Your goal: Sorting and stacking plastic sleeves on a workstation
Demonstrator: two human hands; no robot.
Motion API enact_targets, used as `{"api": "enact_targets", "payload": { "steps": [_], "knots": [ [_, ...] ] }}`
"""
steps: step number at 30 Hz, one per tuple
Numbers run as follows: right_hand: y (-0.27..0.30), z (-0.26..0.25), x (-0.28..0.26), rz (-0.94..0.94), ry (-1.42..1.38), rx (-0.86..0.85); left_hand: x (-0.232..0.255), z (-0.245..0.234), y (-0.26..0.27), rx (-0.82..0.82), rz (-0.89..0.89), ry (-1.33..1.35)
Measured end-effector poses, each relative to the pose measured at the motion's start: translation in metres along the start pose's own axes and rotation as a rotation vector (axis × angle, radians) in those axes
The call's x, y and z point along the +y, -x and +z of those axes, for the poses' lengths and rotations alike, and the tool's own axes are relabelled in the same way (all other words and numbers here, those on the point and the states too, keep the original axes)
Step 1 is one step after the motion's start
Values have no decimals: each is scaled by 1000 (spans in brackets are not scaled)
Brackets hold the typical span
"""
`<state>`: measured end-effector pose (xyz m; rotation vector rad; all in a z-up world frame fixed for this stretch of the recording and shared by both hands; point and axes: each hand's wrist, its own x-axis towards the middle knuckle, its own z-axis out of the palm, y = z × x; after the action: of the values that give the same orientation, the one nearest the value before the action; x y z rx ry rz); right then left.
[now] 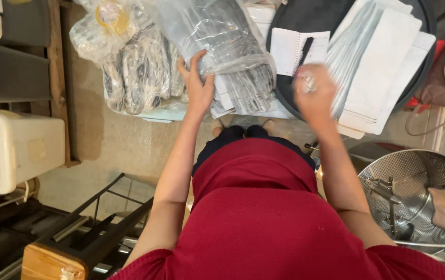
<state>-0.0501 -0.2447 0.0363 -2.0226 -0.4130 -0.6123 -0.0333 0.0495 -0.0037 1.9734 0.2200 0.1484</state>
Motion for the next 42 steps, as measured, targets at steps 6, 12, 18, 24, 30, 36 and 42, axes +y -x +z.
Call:
{"api": "enact_targets", "payload": {
  "steps": [6, 12, 18, 24, 30, 36, 42],
  "knots": [
    [19, 101, -55, -176, -175, -385, 5, 6, -10, -2, -5, -53],
    [-15, 120, -25, 98, -59, -354, 34, 13, -31, -117, 82, -39],
    [-93, 65, -53, 390, 82, -1065, 18, 20, -53, -158, 249, -93],
    [-78, 66, -30, 113, 284, -980, -4, 26, -58, -259, 329, -127],
    [-81, 71, -45, 285, 222, -862, 6, 21, -53, -252, 284, -166],
    [-74, 124, -37, 557, 560, -692, 20, 20, -51, -246, 225, -157],
    [-65, 180, 18, 513, 712, -499, 20, 20, -57, -233, 176, -264]
  ]
}}
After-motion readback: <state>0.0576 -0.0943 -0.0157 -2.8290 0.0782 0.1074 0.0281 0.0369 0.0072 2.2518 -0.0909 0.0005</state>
